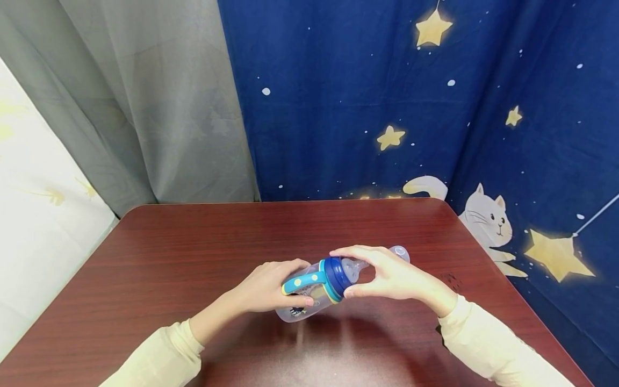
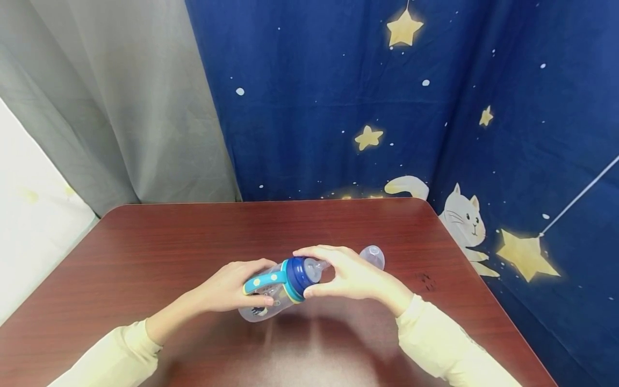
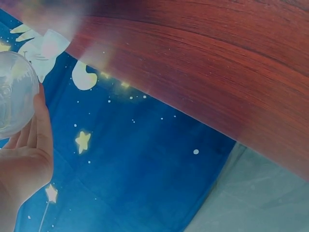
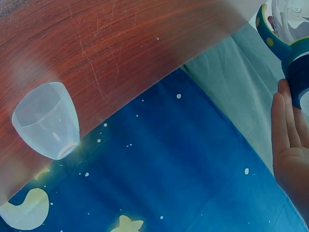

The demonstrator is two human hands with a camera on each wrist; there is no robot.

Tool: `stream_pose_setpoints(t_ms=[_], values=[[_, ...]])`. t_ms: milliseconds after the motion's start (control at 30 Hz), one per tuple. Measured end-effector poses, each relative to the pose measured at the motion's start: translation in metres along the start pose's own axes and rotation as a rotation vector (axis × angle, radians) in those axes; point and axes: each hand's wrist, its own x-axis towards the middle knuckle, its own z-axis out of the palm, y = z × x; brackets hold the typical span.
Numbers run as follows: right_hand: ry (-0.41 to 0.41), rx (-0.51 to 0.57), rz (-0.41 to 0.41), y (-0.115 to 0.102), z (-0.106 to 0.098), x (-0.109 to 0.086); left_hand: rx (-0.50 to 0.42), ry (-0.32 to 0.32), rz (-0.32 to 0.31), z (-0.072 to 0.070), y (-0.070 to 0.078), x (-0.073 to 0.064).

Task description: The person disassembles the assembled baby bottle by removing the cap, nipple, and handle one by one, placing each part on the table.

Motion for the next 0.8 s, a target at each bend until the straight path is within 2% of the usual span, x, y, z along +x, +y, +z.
stream_pose_setpoints(t_ms=[100, 300, 467, 800], values=[[-0.006, -0.013, 0.001, 0.0002, 0.0001, -0.0002, 0.014, 0.007, 0.004, 0.0003, -0.0006, 0.0002], [0.003, -0.016, 0.077, -0.0004, 0.0016, -0.0004, 0.033, 0.020, -0.002, 0.0014, -0.0016, 0.0002], [0.015, -0.025, 0.102, -0.0005, 0.0036, 0.0005, 0.054, 0.042, 0.014, 0.0027, -0.0016, 0.0002], [0.001, -0.019, 0.079, 0.0004, 0.0032, -0.0010, 0.033, 0.024, 0.013, 0.0032, -0.0026, 0.0007]])
